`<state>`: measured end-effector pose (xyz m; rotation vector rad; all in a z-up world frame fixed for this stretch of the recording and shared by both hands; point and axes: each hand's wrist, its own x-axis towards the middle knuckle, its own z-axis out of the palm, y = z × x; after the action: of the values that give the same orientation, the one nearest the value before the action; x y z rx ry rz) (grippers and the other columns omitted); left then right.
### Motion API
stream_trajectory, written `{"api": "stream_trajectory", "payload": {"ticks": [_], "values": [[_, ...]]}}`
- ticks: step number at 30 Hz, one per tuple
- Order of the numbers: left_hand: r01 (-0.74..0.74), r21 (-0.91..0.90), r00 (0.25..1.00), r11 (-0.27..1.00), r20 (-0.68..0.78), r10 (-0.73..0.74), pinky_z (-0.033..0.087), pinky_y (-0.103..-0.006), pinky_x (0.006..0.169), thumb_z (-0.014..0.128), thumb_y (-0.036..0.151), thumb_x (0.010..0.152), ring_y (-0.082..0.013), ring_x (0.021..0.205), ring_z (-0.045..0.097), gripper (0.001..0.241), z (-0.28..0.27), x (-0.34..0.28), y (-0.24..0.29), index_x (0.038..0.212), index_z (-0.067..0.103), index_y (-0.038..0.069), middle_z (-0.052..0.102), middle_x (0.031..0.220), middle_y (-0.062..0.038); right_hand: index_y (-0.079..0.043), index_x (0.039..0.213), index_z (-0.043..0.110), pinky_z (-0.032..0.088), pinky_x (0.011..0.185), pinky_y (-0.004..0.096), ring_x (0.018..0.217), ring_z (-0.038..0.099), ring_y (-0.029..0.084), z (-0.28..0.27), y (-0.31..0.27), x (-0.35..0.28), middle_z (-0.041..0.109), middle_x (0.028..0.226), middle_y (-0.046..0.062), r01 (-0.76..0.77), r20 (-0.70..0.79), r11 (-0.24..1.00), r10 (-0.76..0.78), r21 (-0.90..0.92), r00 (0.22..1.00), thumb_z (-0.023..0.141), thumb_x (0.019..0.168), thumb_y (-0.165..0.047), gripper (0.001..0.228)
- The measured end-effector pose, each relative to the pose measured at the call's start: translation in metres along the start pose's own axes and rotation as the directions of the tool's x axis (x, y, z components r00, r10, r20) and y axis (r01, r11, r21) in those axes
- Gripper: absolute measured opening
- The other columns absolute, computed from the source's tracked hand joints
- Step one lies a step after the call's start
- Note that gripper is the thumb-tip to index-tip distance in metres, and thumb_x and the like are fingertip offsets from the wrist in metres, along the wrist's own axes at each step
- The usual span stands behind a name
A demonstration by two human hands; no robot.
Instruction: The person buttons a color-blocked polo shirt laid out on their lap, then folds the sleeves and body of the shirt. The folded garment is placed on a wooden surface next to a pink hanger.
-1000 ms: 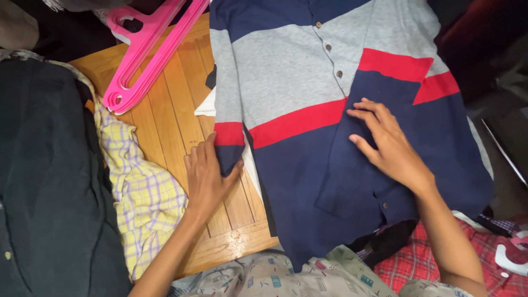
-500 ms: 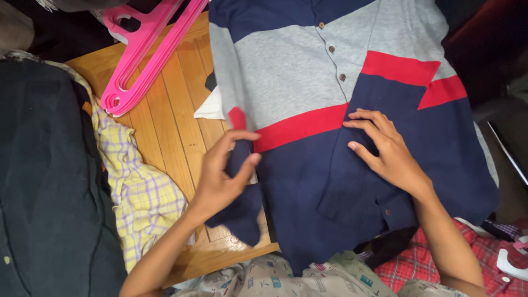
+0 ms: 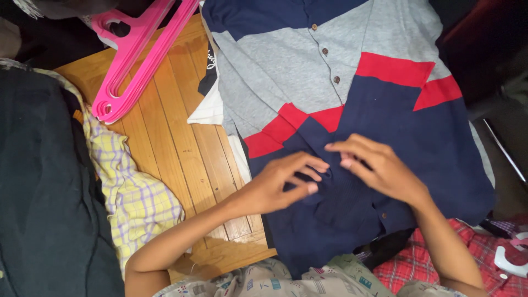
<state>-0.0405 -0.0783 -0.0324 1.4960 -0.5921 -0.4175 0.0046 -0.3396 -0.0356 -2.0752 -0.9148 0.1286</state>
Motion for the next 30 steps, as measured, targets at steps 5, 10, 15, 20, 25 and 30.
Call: {"api": "stream_trajectory", "payload": {"ticks": [5, 10, 15, 20, 25, 30], "values": [[-0.012, 0.167, 0.967, 0.986, -0.25, 0.054, 0.064, -0.0409, 0.085, 0.061, 0.004, 0.099, -0.0341, 0.102, 0.074, 0.024, -0.023, 0.005, -0.02, 0.124, 0.062, 0.0, 0.063, 0.113, -0.016, -0.011, 0.12, 0.074, 0.052, 0.062, 0.041, 0.063, 0.061, 0.03, 0.018, -0.019, 0.006, 0.057, 0.071, 0.008, 0.224, 0.139, 0.963, -0.204, -0.148, 0.969, 0.058, 0.099, -0.017, 0.027], [0.055, 0.351, 0.886, 0.935, -0.449, 0.117, 0.063, -0.0357, 0.085, 0.059, -0.001, 0.099, -0.03, 0.1, 0.071, 0.023, -0.05, 0.009, -0.027, 0.122, 0.062, 0.001, 0.051, 0.121, -0.014, -0.012, 0.115, 0.072, 0.045, 0.065, 0.035, 0.062, 0.051, 0.025, 0.041, -0.019, 0.009, 0.045, 0.069, 0.004, 0.432, 0.172, 0.863, -0.398, -0.263, 0.901, 0.049, 0.105, -0.018, 0.026], [0.107, 0.294, 0.776, 0.95, -0.622, 0.106, 0.057, -0.0479, 0.103, 0.066, -0.002, 0.095, -0.0409, 0.117, 0.062, 0.043, -0.075, 0.018, -0.038, 0.136, 0.052, 0.0, 0.035, 0.14, -0.027, -0.018, 0.121, 0.066, 0.041, 0.074, 0.039, 0.076, 0.053, 0.023, 0.064, 0.003, 0.002, 0.048, 0.089, 0.002, 0.332, 0.203, 0.791, -0.264, -0.514, 0.943, 0.062, 0.092, -0.02, 0.03], [0.106, 0.28, 0.774, 0.954, -0.626, 0.098, 0.058, -0.0474, 0.101, 0.066, -0.001, 0.095, -0.0378, 0.114, 0.062, 0.053, -0.106, 0.037, -0.044, 0.144, 0.048, 0.003, 0.034, 0.142, -0.028, -0.004, 0.106, 0.064, 0.04, 0.064, 0.037, 0.062, 0.049, 0.032, 0.047, -0.023, 0.004, 0.048, 0.075, 0.01, 0.03, 0.097, 0.957, -0.002, -0.288, 0.995, 0.055, 0.1, -0.01, 0.013], [0.161, 0.398, 0.762, 0.903, -0.632, 0.143, 0.063, -0.0478, 0.09, 0.073, 0.012, 0.097, -0.0439, 0.107, 0.065, 0.07, -0.149, 0.063, -0.068, 0.154, 0.035, 0.0, 0.035, 0.143, -0.034, -0.013, 0.117, 0.075, 0.059, 0.068, 0.035, 0.079, 0.076, 0.028, 0.027, -0.021, 0.01, 0.077, 0.087, 0.007, -0.08, 0.021, 0.99, 0.083, -0.116, 0.996, 0.061, 0.097, -0.012, 0.025], [0.255, 0.564, 0.749, 0.785, -0.629, 0.209, 0.058, -0.0268, 0.079, 0.073, 0.036, 0.096, -0.0137, 0.07, 0.06, 0.073, -0.193, 0.1, -0.091, 0.148, 0.036, 0.002, 0.037, 0.13, -0.015, -0.012, 0.089, 0.077, 0.036, 0.067, 0.025, 0.067, 0.049, 0.011, 0.008, 0.014, -0.005, 0.057, 0.078, 0.0, -0.224, 0.031, 0.935, 0.224, 0.275, 0.974, 0.049, 0.105, -0.025, 0.034]]}}
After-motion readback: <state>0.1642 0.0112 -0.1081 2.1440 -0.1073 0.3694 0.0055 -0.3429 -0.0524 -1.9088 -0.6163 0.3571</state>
